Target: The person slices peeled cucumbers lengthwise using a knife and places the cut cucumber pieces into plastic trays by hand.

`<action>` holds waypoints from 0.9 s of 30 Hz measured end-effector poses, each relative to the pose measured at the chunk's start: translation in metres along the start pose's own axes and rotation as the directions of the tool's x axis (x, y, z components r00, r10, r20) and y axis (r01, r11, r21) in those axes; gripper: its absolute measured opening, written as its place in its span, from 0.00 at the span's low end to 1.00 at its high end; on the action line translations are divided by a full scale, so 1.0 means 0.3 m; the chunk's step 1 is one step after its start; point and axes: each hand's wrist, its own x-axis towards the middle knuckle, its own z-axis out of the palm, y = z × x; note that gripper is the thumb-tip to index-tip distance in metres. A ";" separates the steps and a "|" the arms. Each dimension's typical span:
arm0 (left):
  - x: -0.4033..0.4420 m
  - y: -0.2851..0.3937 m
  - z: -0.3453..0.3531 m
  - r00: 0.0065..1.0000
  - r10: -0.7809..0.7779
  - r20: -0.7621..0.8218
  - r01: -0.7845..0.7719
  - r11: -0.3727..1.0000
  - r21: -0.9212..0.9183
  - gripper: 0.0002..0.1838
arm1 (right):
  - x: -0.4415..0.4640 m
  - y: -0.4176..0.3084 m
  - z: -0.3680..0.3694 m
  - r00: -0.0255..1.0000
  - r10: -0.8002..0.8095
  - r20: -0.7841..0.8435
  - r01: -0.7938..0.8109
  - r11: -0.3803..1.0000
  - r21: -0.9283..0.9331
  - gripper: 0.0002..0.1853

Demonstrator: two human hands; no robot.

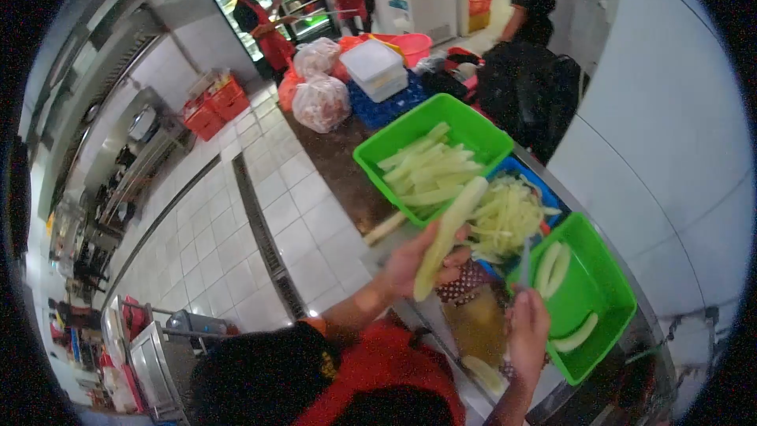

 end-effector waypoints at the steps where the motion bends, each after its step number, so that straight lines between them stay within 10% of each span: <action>1: 0.005 0.002 0.003 1.000 0.011 0.008 -0.011 1.000 0.018 0.26 | 0.001 -0.005 -0.004 0.997 -0.034 0.069 0.032 0.999 0.034 0.16; 12: 0.024 -0.007 0.021 0.990 -0.024 -0.139 0.036 0.996 0.083 0.26 | -0.029 -0.077 0.018 0.998 0.049 0.045 -0.047 0.998 -0.028 0.15; 21: 0.019 -0.060 0.057 0.994 -0.113 0.002 0.113 0.993 0.035 0.23 | 0.044 -0.241 0.024 0.775 -0.624 -0.097 0.437 0.641 -0.632 0.10; 23: 0.005 -0.067 0.071 0.989 -0.145 -0.036 0.144 0.989 -0.032 0.23 | 0.083 -0.255 0.016 0.581 -0.814 0.014 0.588 0.408 -0.698 0.09; 27: 0.000 -0.067 0.089 0.991 -0.130 -0.024 0.130 0.991 0.006 0.24 | 0.104 -0.301 -0.003 0.549 -0.828 0.113 0.618 0.312 -0.721 0.07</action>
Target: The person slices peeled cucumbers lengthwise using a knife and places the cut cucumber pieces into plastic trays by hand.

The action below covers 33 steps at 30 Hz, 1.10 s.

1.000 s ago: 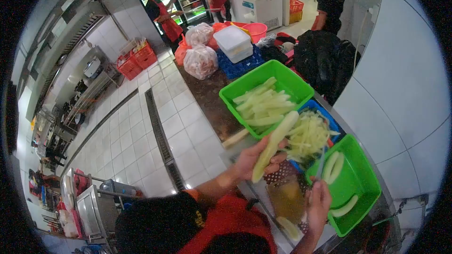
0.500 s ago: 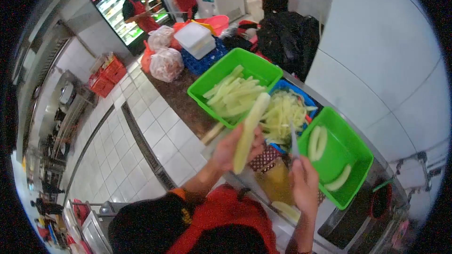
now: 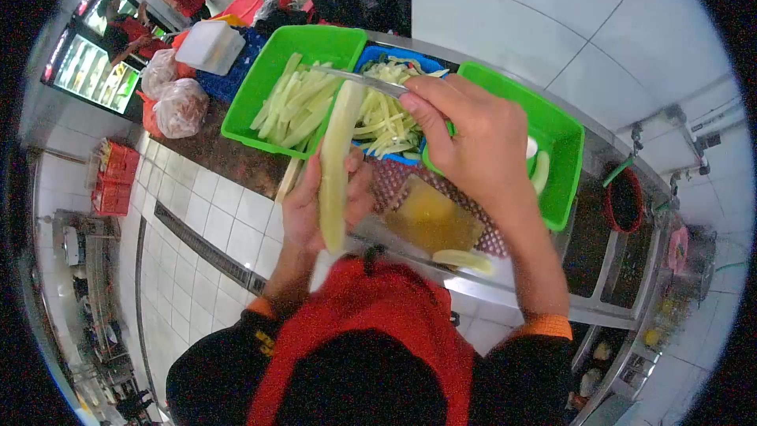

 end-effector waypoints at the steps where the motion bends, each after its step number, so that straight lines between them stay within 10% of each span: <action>1: -0.002 0.001 0.005 1.000 0.001 -0.004 -0.001 1.000 -0.002 0.24 | 0.011 -0.005 -0.011 0.999 -0.026 0.046 0.028 0.999 -0.029 0.07; 15: -0.002 -0.005 -0.008 0.999 -0.034 0.007 0.034 0.999 0.042 0.31 | 0.044 0.019 -0.039 0.991 -0.111 0.081 0.114 0.993 -0.040 0.08; 23: 0.023 -0.013 -0.007 0.996 0.077 -0.050 -0.075 0.996 0.051 0.27 | -0.008 -0.112 -0.045 0.891 0.340 0.302 -0.385 0.917 0.103 0.15; 27: 0.033 -0.005 -0.004 0.978 0.164 -0.126 -0.153 0.984 0.094 0.27 | -0.054 -0.172 0.014 0.946 0.207 0.249 -0.256 0.949 0.184 0.19; 33: 0.040 -0.012 -0.002 0.892 0.432 -0.135 -0.289 0.774 0.564 0.31 | -0.039 -0.214 0.043 0.953 0.197 0.232 -0.248 0.944 0.216 0.18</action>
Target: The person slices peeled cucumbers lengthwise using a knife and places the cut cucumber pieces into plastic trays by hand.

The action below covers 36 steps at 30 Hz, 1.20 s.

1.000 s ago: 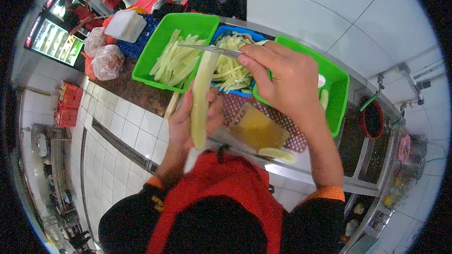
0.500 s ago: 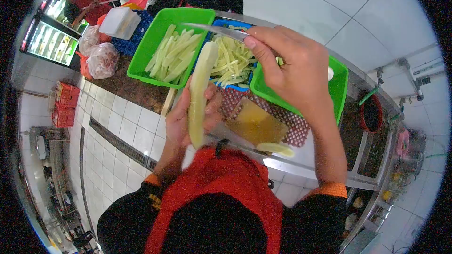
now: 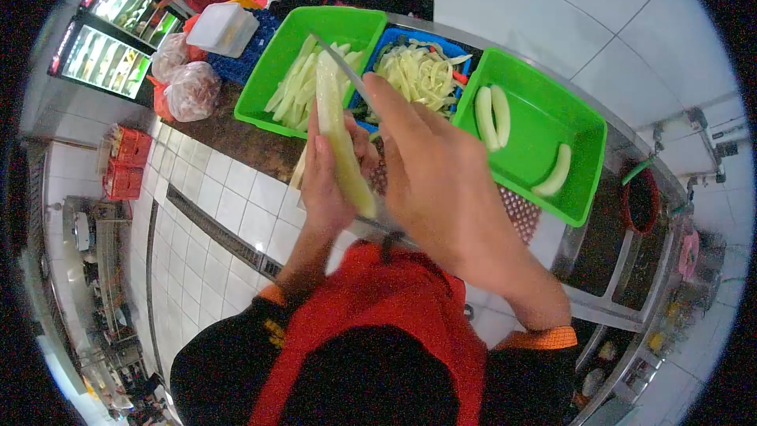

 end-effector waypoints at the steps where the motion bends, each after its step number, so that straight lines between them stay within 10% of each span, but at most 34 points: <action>1: -0.004 0.008 -0.001 1.000 -0.010 0.020 0.010 1.000 0.013 0.32 | 0.008 0.002 0.004 0.999 -0.038 0.005 0.038 0.999 -0.030 0.17; 7: -0.029 0.052 -0.002 0.956 -0.140 0.257 0.219 0.926 -0.308 0.25 | 0.117 0.130 -0.012 0.969 -0.164 -0.187 0.167 0.986 0.004 0.09; 36: -0.062 0.030 0.016 0.927 -0.294 0.231 0.356 0.882 -0.307 0.27 | 0.136 0.156 -0.118 0.939 -0.334 0.082 0.343 0.893 -0.292 0.06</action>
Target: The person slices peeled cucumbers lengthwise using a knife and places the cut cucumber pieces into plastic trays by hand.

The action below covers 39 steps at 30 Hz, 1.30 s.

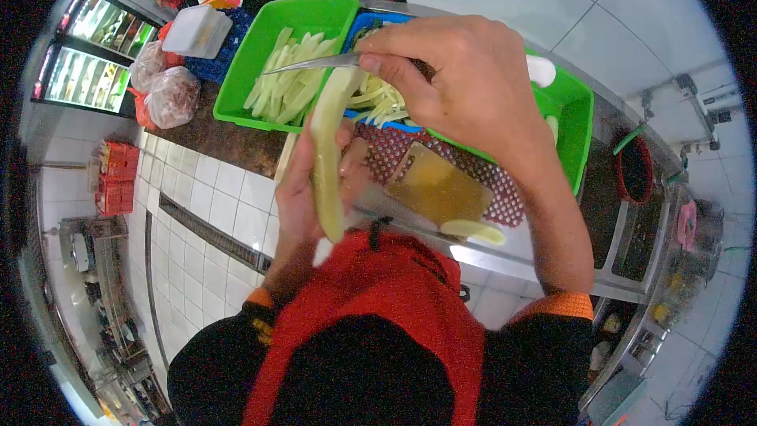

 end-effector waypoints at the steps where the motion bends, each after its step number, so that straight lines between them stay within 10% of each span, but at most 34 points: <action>1: 0.001 0.005 -0.001 1.000 -0.003 0.004 0.003 1.000 -0.020 0.28 | -0.004 -0.003 0.001 1.000 0.027 0.006 -0.027 1.000 0.010 0.07; 30: 0.004 -0.027 -0.016 1.000 -0.011 -0.018 0.009 0.994 -0.107 0.23 | -0.114 -0.020 0.122 0.957 0.272 0.104 -0.291 0.918 0.269 0.06; 33: -0.027 -0.037 -0.020 0.986 -0.080 -0.144 0.054 0.982 -0.179 0.25 | -0.145 -0.031 0.130 0.945 0.308 0.111 -0.328 0.879 0.347 0.06; 36: -0.102 -0.061 -0.085 0.972 -0.231 0.052 0.235 0.923 -0.303 0.28 | -0.187 -0.067 0.127 0.916 0.282 0.286 -0.372 0.864 0.340 0.06; 39: -0.160 -0.070 -0.069 0.900 -0.382 -0.211 0.283 0.879 -0.385 0.31 | -0.235 -0.111 0.169 0.868 0.374 0.327 -0.482 0.794 0.371 0.05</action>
